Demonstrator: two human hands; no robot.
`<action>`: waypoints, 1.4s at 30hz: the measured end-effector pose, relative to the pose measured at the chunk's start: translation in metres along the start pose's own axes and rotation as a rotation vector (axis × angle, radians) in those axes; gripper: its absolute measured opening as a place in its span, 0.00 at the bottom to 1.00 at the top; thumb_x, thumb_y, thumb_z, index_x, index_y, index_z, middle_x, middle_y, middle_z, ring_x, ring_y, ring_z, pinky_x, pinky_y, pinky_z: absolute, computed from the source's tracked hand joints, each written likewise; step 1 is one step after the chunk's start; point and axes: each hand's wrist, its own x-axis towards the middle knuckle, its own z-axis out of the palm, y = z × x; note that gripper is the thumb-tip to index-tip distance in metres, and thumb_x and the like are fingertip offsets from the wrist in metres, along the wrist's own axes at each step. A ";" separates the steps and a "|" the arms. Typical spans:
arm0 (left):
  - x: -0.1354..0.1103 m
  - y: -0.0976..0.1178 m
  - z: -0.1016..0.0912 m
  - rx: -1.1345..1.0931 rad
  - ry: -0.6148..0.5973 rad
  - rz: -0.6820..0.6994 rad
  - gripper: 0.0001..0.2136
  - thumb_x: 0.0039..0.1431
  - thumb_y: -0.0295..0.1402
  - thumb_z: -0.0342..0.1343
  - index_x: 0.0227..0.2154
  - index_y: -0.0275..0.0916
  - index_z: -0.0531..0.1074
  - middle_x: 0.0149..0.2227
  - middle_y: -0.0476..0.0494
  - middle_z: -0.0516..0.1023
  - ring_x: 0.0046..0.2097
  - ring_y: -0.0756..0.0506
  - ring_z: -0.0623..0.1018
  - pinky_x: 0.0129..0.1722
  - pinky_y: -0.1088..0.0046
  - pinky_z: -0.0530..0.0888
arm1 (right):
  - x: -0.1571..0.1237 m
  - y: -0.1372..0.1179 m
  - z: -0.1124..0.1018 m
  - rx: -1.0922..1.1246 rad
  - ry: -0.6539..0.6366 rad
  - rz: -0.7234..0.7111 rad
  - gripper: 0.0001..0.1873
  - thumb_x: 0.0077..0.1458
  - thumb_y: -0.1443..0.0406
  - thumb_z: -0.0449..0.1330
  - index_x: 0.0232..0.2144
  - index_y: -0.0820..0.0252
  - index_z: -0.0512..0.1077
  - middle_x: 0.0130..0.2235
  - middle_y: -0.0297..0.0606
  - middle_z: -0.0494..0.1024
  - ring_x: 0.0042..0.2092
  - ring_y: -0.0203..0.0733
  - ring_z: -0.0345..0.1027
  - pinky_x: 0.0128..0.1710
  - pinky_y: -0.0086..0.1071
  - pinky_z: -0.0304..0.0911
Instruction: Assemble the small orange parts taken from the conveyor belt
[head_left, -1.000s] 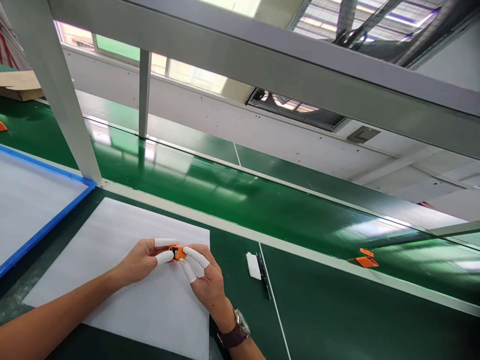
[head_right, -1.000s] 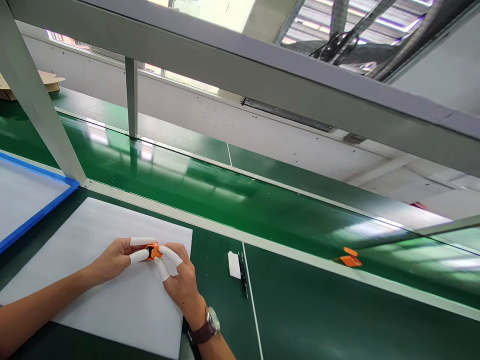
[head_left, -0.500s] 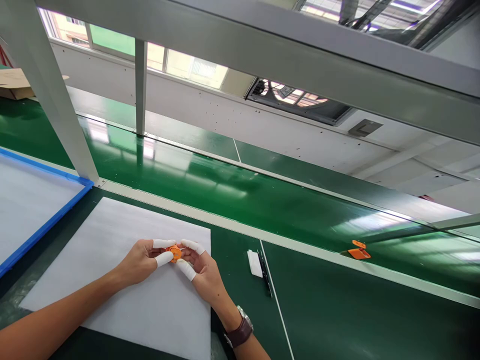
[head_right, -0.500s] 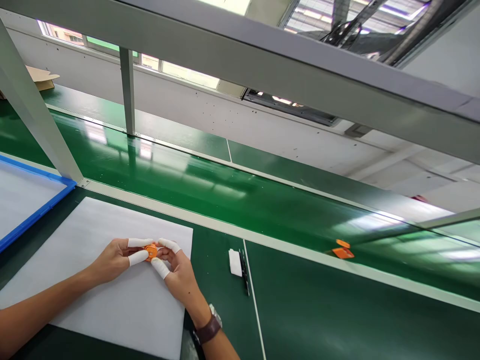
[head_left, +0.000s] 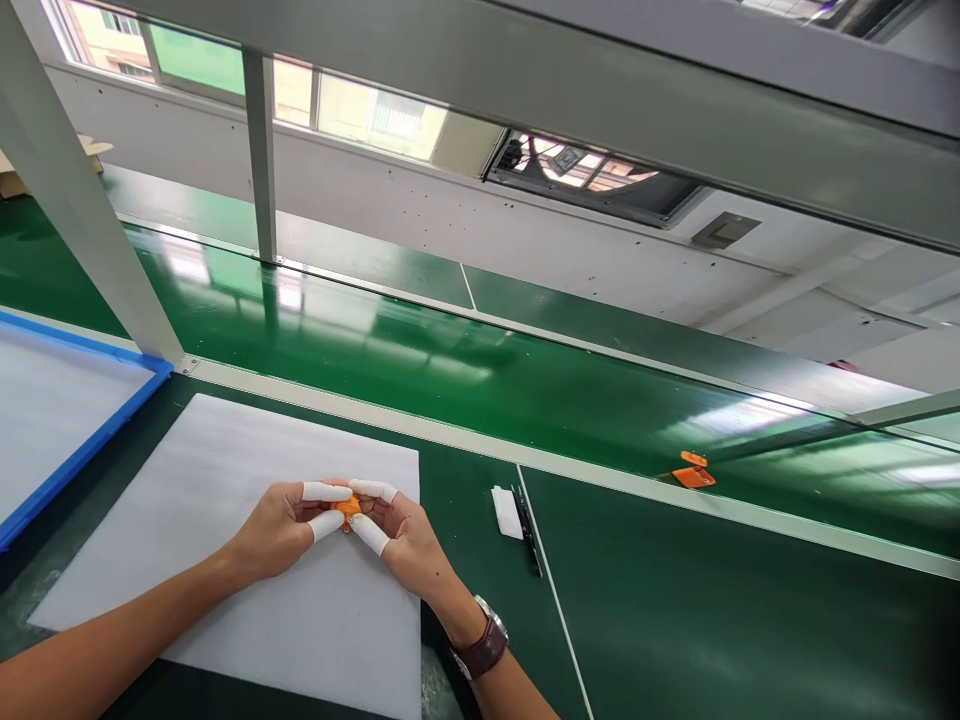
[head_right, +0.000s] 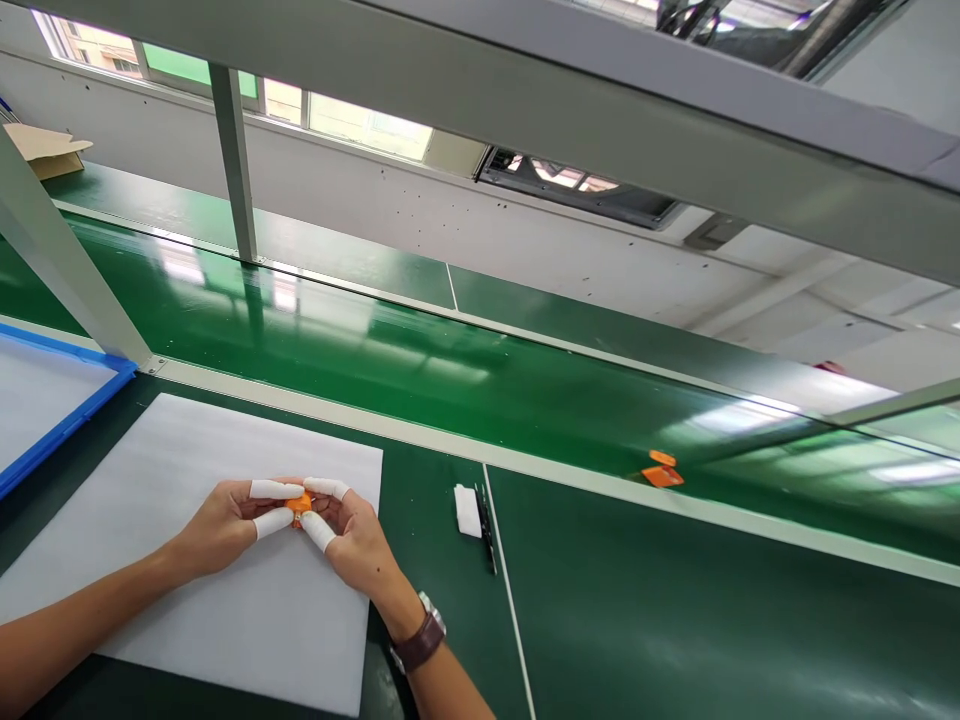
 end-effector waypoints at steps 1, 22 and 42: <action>0.000 0.000 0.001 0.000 0.012 -0.005 0.15 0.58 0.33 0.63 0.49 0.44 0.80 0.54 0.47 0.81 0.56 0.38 0.79 0.60 0.59 0.75 | 0.000 -0.001 -0.001 -0.004 -0.014 -0.006 0.22 0.58 0.55 0.66 0.52 0.55 0.72 0.52 0.44 0.81 0.52 0.49 0.77 0.55 0.50 0.74; 0.005 0.010 -0.010 -0.015 0.009 -0.085 0.22 0.55 0.36 0.66 0.53 0.42 0.75 0.50 0.42 0.82 0.55 0.37 0.79 0.59 0.57 0.73 | 0.005 0.014 -0.024 -0.963 0.235 -0.583 0.21 0.63 0.72 0.56 0.56 0.52 0.70 0.49 0.43 0.78 0.51 0.49 0.71 0.49 0.49 0.72; 0.095 0.032 0.010 0.634 0.305 0.228 0.20 0.54 0.40 0.64 0.49 0.40 0.75 0.47 0.42 0.79 0.42 0.42 0.79 0.47 0.65 0.74 | 0.010 0.022 -0.021 -1.041 0.227 -0.550 0.14 0.59 0.73 0.57 0.45 0.58 0.74 0.48 0.44 0.77 0.50 0.50 0.68 0.50 0.48 0.70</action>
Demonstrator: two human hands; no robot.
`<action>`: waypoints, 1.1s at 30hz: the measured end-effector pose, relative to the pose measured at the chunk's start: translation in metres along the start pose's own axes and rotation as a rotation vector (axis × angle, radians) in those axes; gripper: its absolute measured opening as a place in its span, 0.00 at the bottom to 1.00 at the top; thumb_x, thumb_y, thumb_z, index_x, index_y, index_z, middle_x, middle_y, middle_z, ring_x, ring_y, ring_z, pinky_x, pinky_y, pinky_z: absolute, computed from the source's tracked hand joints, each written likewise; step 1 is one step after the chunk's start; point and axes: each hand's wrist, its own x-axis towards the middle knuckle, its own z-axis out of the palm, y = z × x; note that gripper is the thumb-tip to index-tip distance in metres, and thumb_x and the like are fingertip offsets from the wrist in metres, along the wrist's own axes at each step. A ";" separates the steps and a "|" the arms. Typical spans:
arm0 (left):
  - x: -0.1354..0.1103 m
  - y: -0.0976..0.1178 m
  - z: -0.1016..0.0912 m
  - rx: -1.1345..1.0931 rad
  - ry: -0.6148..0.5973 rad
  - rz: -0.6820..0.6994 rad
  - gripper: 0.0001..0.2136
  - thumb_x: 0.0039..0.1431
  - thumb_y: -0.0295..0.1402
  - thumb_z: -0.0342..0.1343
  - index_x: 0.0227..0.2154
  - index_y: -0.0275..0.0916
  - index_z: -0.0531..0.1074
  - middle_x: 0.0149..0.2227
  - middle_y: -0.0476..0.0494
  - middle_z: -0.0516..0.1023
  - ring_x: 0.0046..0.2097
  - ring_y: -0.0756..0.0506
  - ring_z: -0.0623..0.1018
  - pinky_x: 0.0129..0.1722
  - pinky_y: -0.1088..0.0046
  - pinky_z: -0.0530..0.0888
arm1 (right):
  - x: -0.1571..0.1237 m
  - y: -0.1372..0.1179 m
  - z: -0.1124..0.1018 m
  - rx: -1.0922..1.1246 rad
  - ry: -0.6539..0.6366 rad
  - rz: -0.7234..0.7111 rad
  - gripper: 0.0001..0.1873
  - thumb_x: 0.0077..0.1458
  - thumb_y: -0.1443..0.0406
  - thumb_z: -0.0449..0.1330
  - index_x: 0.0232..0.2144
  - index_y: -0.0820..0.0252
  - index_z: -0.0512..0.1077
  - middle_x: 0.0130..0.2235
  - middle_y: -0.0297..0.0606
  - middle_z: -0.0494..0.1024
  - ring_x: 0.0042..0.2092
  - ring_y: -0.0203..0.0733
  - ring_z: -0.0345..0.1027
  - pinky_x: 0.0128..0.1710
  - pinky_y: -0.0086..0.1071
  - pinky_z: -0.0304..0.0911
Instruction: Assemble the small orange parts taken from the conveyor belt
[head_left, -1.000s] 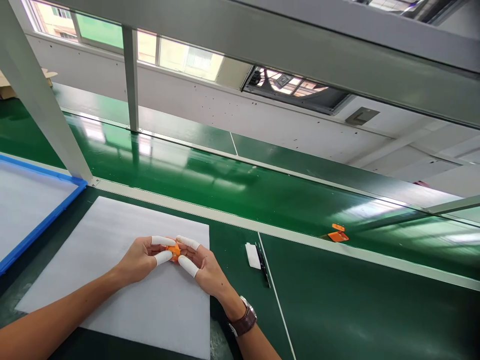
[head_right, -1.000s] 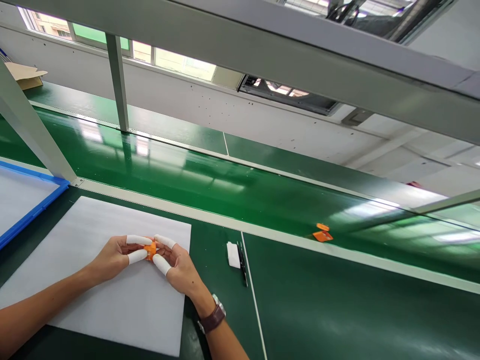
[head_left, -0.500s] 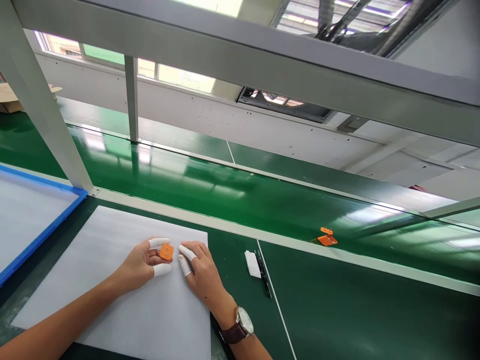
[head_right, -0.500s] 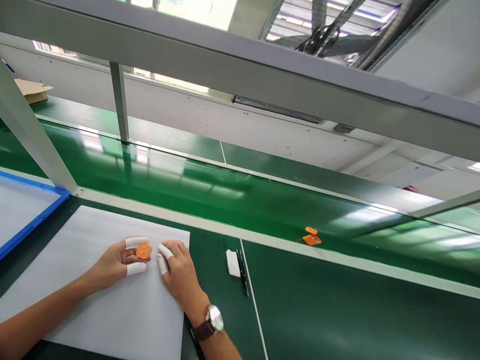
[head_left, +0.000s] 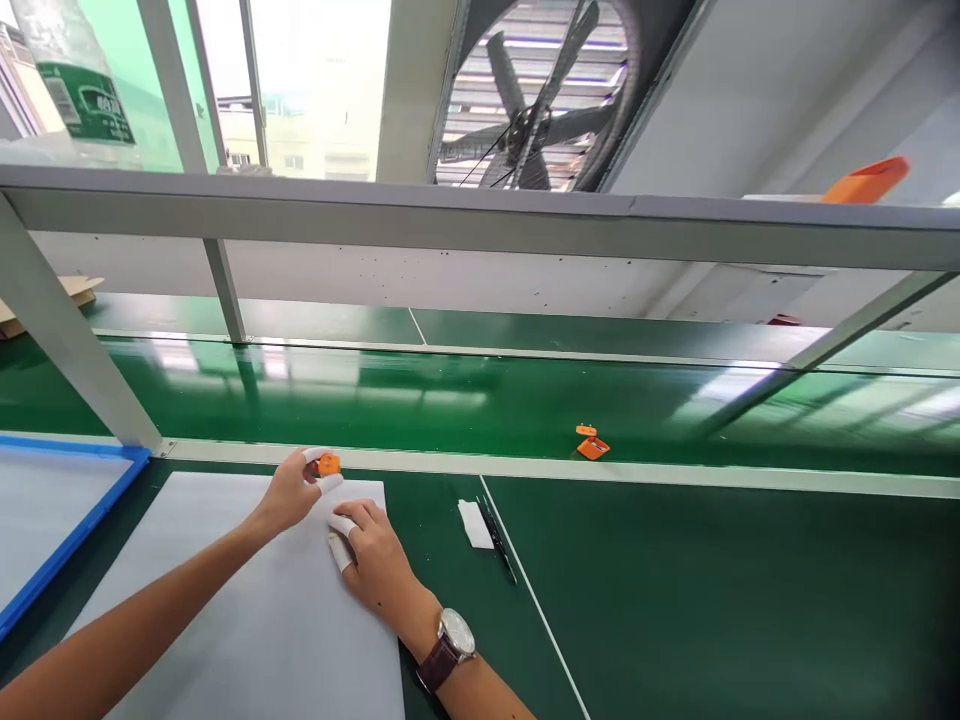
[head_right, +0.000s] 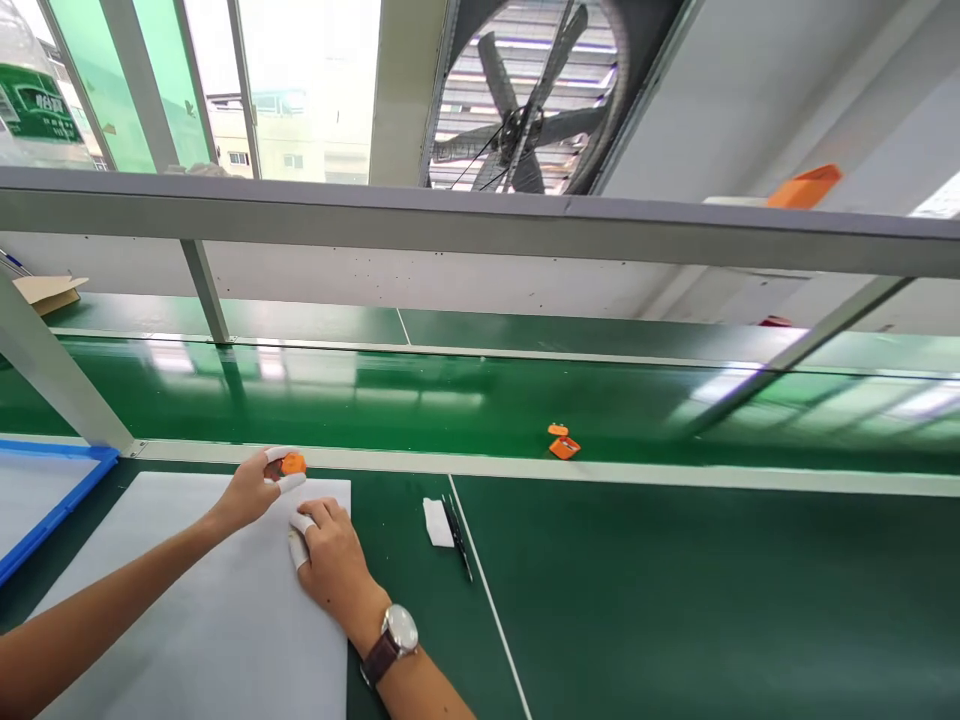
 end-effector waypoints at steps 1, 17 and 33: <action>0.019 -0.001 0.008 0.023 0.020 -0.002 0.21 0.53 0.39 0.65 0.49 0.38 0.75 0.45 0.41 0.79 0.41 0.42 0.79 0.46 0.64 0.74 | 0.000 0.000 0.000 -0.012 0.005 -0.003 0.14 0.58 0.74 0.58 0.45 0.57 0.75 0.48 0.44 0.77 0.50 0.51 0.69 0.50 0.47 0.70; 0.089 -0.008 0.042 0.205 0.187 0.183 0.25 0.61 0.33 0.59 0.60 0.32 0.64 0.54 0.31 0.72 0.51 0.37 0.75 0.50 0.55 0.74 | -0.002 0.005 0.005 -0.046 0.038 0.008 0.11 0.55 0.73 0.59 0.40 0.58 0.76 0.47 0.42 0.78 0.48 0.50 0.69 0.48 0.44 0.70; -0.008 -0.031 0.018 0.292 -0.169 0.605 0.19 0.53 0.15 0.49 0.43 0.37 0.77 0.47 0.39 0.79 0.51 0.41 0.73 0.54 0.62 0.73 | -0.003 0.006 0.007 -0.081 -0.003 -0.001 0.21 0.55 0.78 0.55 0.48 0.60 0.74 0.50 0.43 0.77 0.50 0.52 0.67 0.49 0.46 0.69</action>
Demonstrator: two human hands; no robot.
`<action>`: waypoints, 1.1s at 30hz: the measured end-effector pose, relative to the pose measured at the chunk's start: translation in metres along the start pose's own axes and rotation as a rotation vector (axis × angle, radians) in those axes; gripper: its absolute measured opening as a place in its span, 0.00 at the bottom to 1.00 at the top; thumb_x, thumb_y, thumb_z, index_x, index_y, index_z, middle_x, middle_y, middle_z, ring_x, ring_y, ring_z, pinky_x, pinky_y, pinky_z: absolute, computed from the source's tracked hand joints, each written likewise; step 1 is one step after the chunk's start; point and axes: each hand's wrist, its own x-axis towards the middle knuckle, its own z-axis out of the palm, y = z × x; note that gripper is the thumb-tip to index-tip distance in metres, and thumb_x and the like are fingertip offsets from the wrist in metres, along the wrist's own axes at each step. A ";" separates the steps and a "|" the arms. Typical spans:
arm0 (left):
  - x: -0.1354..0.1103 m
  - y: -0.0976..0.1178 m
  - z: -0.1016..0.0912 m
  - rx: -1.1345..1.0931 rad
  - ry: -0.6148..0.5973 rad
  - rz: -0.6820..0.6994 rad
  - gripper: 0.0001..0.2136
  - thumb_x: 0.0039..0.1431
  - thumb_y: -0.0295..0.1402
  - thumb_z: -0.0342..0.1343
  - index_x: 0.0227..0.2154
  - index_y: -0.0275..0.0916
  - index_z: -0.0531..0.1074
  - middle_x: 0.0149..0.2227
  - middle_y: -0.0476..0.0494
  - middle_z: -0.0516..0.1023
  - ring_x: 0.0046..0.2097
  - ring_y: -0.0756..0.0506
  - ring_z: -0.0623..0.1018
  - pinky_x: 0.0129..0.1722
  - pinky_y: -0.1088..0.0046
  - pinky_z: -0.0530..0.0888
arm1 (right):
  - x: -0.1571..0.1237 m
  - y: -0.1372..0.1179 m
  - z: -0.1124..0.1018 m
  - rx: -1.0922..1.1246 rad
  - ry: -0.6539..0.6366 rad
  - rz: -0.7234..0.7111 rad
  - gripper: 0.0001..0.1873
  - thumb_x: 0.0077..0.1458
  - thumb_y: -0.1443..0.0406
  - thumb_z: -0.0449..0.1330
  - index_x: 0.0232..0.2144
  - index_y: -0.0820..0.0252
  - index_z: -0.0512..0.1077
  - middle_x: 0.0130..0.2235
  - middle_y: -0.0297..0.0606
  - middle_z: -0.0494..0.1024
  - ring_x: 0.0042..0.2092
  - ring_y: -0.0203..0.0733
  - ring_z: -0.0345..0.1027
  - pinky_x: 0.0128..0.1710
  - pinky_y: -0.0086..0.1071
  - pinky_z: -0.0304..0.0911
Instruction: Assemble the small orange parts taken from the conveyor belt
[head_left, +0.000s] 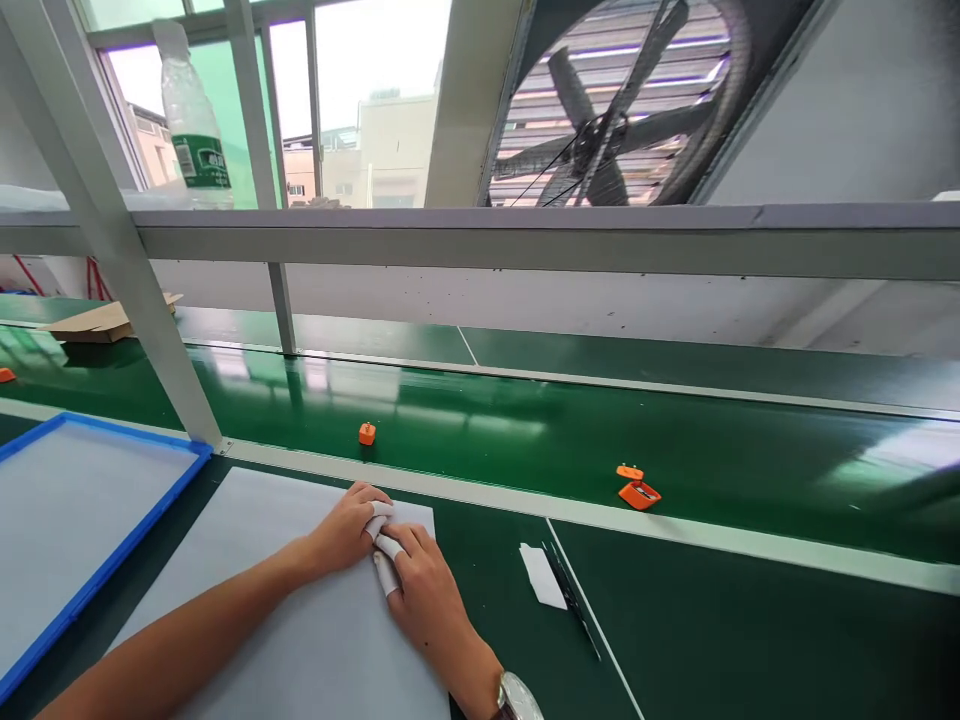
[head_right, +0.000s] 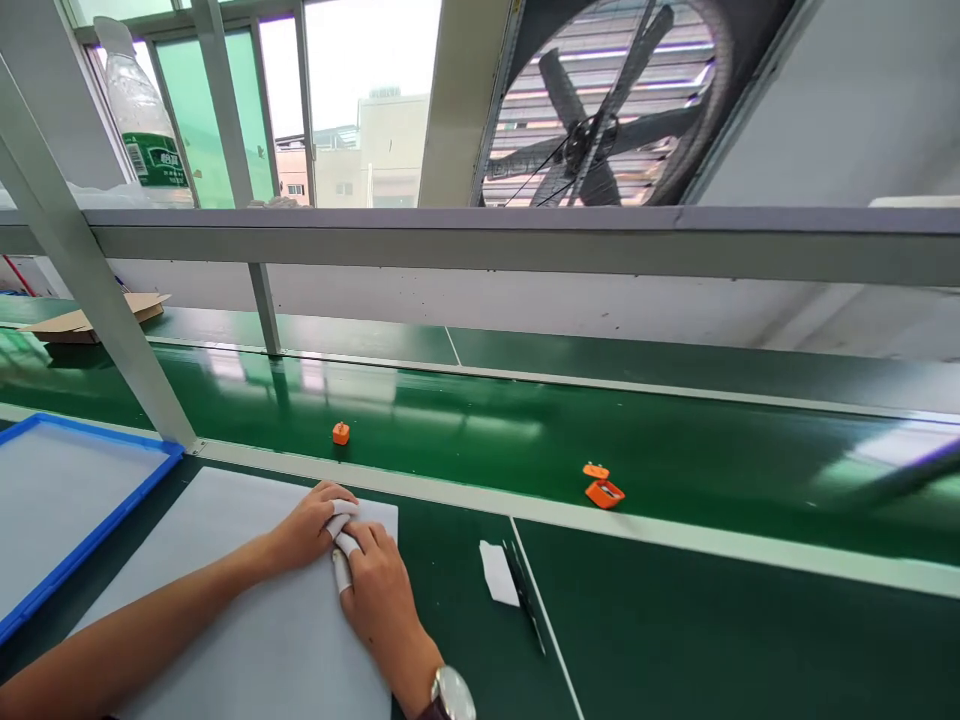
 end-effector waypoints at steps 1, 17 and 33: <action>0.000 -0.002 0.001 0.002 -0.003 0.008 0.20 0.52 0.15 0.49 0.43 0.36 0.77 0.48 0.39 0.79 0.52 0.41 0.73 0.55 0.62 0.73 | 0.000 0.000 0.000 -0.007 0.000 -0.010 0.21 0.55 0.78 0.55 0.49 0.60 0.74 0.50 0.43 0.77 0.50 0.52 0.67 0.49 0.46 0.69; 0.003 -0.011 0.003 -0.043 -0.023 0.050 0.19 0.49 0.15 0.52 0.41 0.36 0.78 0.47 0.41 0.79 0.50 0.41 0.73 0.54 0.64 0.74 | -0.002 0.006 -0.005 -0.048 -0.025 -0.098 0.22 0.60 0.77 0.51 0.53 0.59 0.70 0.53 0.45 0.76 0.53 0.52 0.67 0.49 0.49 0.71; -0.003 -0.004 0.010 0.120 -0.045 0.106 0.21 0.43 0.12 0.48 0.38 0.33 0.75 0.51 0.32 0.74 0.59 0.35 0.67 0.60 0.51 0.72 | -0.006 0.000 -0.003 -0.164 -0.063 -0.091 0.30 0.41 0.80 0.54 0.49 0.68 0.75 0.53 0.51 0.76 0.55 0.56 0.65 0.53 0.47 0.70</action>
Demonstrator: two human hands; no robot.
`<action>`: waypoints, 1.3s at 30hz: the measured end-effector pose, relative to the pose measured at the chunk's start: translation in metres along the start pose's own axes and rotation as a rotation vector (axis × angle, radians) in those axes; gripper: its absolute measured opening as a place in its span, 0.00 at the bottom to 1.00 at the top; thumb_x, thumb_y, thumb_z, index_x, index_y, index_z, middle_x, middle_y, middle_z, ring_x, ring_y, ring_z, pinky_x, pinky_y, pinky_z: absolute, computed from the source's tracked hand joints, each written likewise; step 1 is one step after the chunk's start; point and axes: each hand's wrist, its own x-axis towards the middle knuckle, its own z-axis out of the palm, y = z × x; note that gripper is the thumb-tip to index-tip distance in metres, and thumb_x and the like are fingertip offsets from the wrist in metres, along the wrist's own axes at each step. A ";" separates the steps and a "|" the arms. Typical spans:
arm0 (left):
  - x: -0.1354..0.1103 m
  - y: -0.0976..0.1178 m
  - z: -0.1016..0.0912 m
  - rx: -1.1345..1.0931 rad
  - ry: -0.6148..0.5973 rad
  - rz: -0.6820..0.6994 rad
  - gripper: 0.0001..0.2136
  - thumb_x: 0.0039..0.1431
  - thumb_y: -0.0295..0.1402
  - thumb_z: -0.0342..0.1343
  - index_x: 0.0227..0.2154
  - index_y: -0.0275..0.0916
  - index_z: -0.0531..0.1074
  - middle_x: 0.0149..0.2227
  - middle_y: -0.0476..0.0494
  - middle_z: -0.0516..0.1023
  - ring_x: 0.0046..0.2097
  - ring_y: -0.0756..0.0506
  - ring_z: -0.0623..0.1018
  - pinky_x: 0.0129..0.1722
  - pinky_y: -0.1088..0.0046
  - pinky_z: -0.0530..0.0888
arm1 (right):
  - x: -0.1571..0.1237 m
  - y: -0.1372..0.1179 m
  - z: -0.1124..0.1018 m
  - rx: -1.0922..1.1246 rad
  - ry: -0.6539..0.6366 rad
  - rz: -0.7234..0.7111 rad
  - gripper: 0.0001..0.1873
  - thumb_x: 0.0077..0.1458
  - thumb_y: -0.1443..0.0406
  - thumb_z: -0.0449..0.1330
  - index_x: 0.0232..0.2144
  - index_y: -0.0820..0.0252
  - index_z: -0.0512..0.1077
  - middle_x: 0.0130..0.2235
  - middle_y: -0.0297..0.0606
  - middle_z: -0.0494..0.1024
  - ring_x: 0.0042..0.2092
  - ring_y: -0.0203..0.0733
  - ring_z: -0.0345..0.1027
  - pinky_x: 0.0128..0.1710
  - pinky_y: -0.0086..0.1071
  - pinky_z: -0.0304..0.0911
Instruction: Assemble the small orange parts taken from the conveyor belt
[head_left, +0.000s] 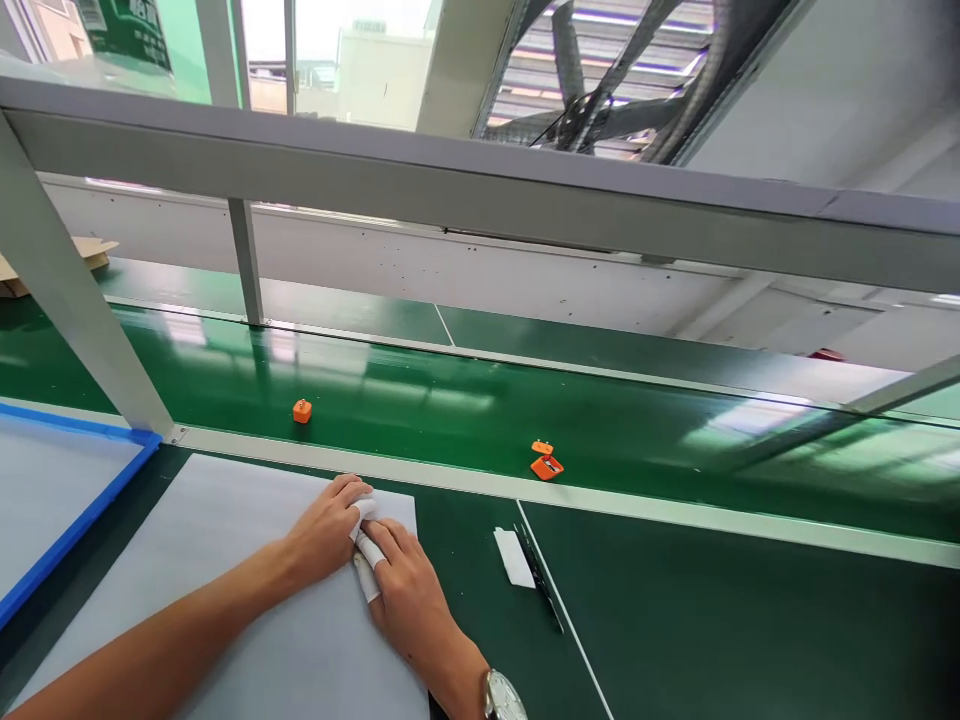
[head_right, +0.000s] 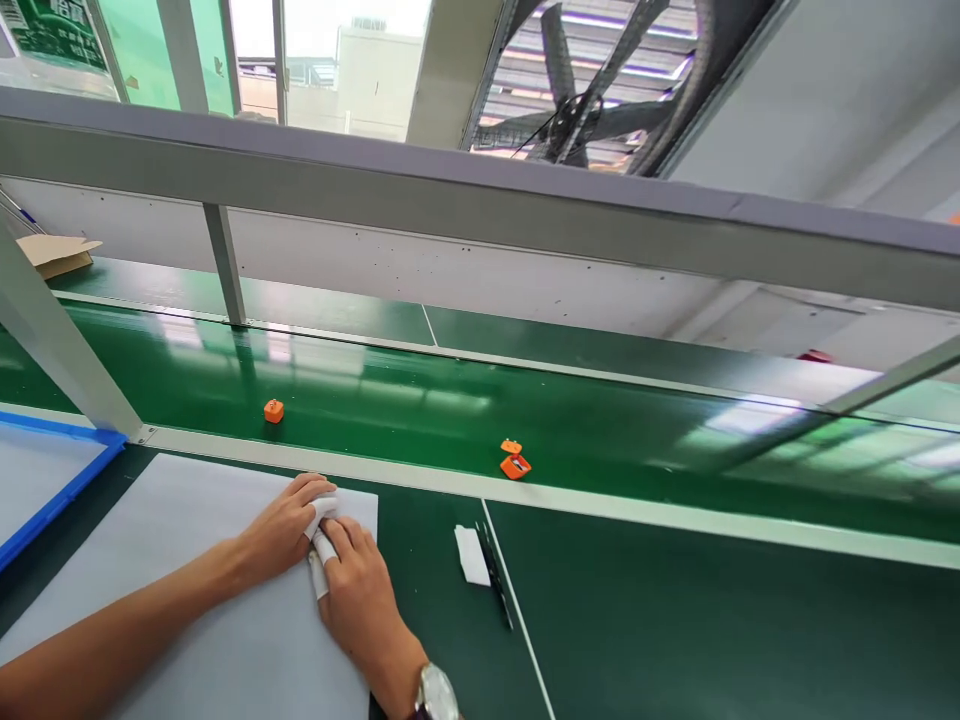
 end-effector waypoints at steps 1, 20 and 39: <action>0.000 0.000 -0.001 0.008 -0.012 0.002 0.21 0.43 0.12 0.47 0.38 0.34 0.75 0.52 0.33 0.74 0.59 0.35 0.67 0.60 0.52 0.72 | 0.000 0.000 -0.001 -0.001 -0.007 0.003 0.30 0.41 0.80 0.55 0.49 0.68 0.75 0.53 0.51 0.76 0.55 0.56 0.65 0.54 0.47 0.70; -0.004 0.002 -0.003 0.044 -0.071 -0.083 0.17 0.42 0.14 0.52 0.35 0.35 0.76 0.55 0.36 0.75 0.59 0.37 0.69 0.61 0.59 0.71 | -0.005 0.004 0.008 -0.101 0.059 -0.099 0.29 0.39 0.82 0.51 0.44 0.69 0.78 0.51 0.53 0.78 0.55 0.59 0.66 0.52 0.50 0.73; -0.003 -0.001 -0.008 -0.061 -0.002 -0.072 0.25 0.48 0.13 0.47 0.46 0.38 0.76 0.55 0.38 0.76 0.60 0.38 0.68 0.61 0.55 0.70 | 0.009 -0.002 -0.009 0.066 -0.007 0.039 0.19 0.61 0.73 0.56 0.53 0.58 0.72 0.52 0.44 0.78 0.53 0.49 0.69 0.53 0.44 0.70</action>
